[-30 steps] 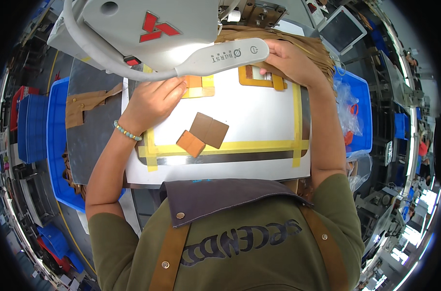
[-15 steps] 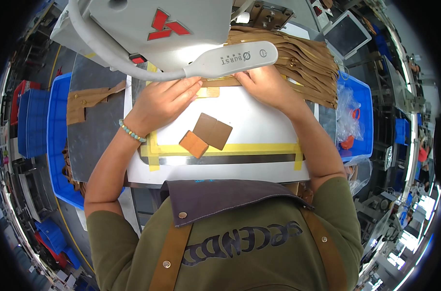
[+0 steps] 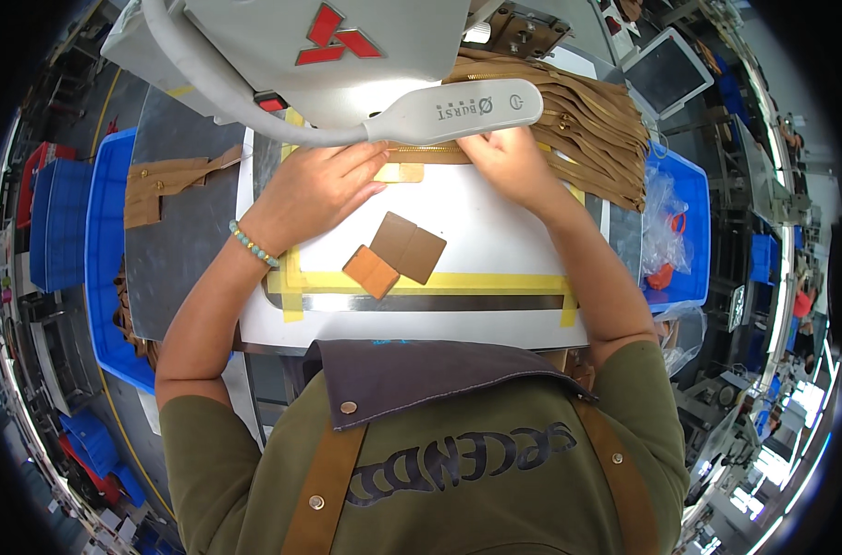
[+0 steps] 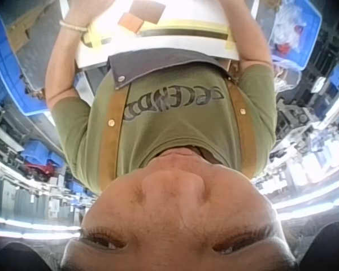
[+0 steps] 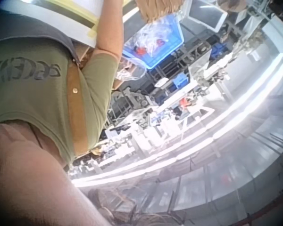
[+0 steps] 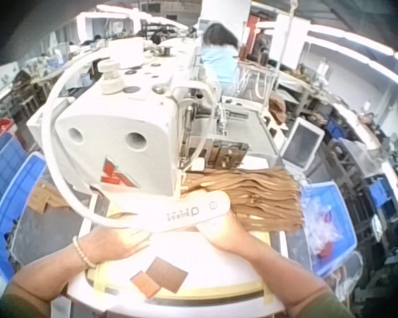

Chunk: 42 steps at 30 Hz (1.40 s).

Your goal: The person attaches leather tabs to zippers by picking up leather patches from the table, aligning them with zipper strips in a template jig, and pressing them into place.

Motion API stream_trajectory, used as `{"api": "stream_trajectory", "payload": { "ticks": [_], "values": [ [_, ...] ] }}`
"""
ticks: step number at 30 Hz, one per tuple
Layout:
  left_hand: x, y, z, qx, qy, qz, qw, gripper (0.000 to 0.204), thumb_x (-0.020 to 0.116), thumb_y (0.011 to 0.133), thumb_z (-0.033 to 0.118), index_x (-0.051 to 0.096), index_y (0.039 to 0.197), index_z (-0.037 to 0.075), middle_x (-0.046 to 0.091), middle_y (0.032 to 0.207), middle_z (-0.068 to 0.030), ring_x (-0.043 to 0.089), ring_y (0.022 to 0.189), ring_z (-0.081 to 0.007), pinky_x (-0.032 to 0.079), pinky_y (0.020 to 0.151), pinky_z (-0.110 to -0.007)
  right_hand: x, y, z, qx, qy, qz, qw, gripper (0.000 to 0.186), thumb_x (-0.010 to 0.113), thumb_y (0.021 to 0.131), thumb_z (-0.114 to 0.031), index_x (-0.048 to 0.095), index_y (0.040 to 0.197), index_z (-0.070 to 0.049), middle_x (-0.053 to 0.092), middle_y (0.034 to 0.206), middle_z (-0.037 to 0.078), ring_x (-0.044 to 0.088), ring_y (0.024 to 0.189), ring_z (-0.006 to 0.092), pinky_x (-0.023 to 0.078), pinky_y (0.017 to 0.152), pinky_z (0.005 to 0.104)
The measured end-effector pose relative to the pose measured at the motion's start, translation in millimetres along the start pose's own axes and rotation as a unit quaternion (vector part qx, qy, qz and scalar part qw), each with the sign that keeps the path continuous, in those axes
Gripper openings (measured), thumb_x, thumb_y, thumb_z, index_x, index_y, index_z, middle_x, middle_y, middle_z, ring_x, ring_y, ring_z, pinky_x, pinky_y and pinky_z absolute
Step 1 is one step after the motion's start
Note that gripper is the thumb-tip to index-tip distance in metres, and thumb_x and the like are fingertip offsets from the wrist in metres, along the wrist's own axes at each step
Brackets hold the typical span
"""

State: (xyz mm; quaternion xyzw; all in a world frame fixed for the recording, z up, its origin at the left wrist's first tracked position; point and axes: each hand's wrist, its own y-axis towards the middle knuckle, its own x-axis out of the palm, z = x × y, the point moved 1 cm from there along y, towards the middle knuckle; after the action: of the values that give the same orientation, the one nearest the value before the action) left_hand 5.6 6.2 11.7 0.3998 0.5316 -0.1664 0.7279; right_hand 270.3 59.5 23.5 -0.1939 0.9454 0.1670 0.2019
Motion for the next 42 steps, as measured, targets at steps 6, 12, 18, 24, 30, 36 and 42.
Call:
{"api": "stream_trajectory", "payload": {
  "ticks": [6,12,18,24,30,36,42],
  "values": [
    [2,-1,-1,0.008,0.010,0.005,1.000,0.031,0.077,0.094,0.023,0.075,0.118,0.004,0.075,0.123,-0.0042,0.069,0.102,-0.0212,0.058,0.086,-0.035,-12,3,-6,-0.068,-0.065,-0.043,0.995,0.021,0.069,0.093,-0.008,0.075,0.113,-0.004,0.076,0.105,0.014,0.072,0.094,0.0328,0.057,0.086,0.0414],
    [-1,1,0,0.021,0.016,0.014,1.000,0.031,0.078,0.093,0.023,0.075,0.115,0.002,0.075,0.117,-0.0058,0.070,0.102,-0.0217,0.059,0.084,-0.034,-13,2,0,-0.163,-0.250,-0.088,0.950,0.015,0.072,0.090,-0.009,0.079,0.103,-0.006,0.077,0.102,0.012,0.072,0.092,0.0336,0.057,0.082,0.0444],
    [-1,2,1,0.034,0.030,0.025,0.999,0.031,0.078,0.093,0.023,0.075,0.115,0.001,0.075,0.117,-0.0069,0.070,0.102,-0.0217,0.059,0.084,-0.035,-11,2,5,-0.151,-0.205,-0.092,0.963,0.016,0.072,0.090,-0.008,0.079,0.104,-0.005,0.077,0.102,0.014,0.072,0.093,0.0360,0.057,0.083,0.0453],
    [1,0,-2,0.029,0.025,0.013,0.999,0.034,0.077,0.094,0.024,0.075,0.120,0.002,0.075,0.121,-0.0066,0.070,0.103,-0.0217,0.059,0.085,-0.034,-9,1,-7,-0.168,-0.232,-0.087,0.954,0.018,0.072,0.088,-0.006,0.078,0.105,-0.005,0.076,0.108,0.012,0.071,0.099,0.0353,0.057,0.087,0.0447],
    [-1,0,-1,0.026,0.015,0.024,0.999,0.036,0.080,0.092,0.024,0.075,0.121,0.003,0.074,0.121,-0.0067,0.071,0.100,-0.0221,0.059,0.084,-0.034,-1,-3,-17,-0.245,-0.238,-0.125,0.932,0.018,0.075,0.083,-0.002,0.078,0.100,-0.006,0.074,0.109,0.007,0.071,0.101,0.0327,0.058,0.087,0.0452],
    [-11,-11,-6,-0.003,0.035,0.060,0.998,0.040,0.083,0.090,0.026,0.075,0.120,0.001,0.074,0.118,-0.0088,0.070,0.107,-0.0232,0.057,0.093,-0.037,0,-4,-17,-0.241,-0.251,-0.123,0.929,0.016,0.075,0.083,-0.002,0.078,0.098,-0.005,0.074,0.110,0.007,0.071,0.102,0.0315,0.058,0.086,0.0447],
    [-2,-16,-11,-0.010,-0.007,0.053,0.999,0.038,0.082,0.091,0.026,0.077,0.122,0.004,0.077,0.117,-0.0069,0.072,0.105,-0.0226,0.059,0.090,-0.036,0,-5,-17,-0.237,-0.246,-0.125,0.931,0.014,0.075,0.083,-0.003,0.077,0.097,-0.006,0.073,0.108,0.007,0.071,0.101,0.0315,0.058,0.085,0.0454]
  ]
}}
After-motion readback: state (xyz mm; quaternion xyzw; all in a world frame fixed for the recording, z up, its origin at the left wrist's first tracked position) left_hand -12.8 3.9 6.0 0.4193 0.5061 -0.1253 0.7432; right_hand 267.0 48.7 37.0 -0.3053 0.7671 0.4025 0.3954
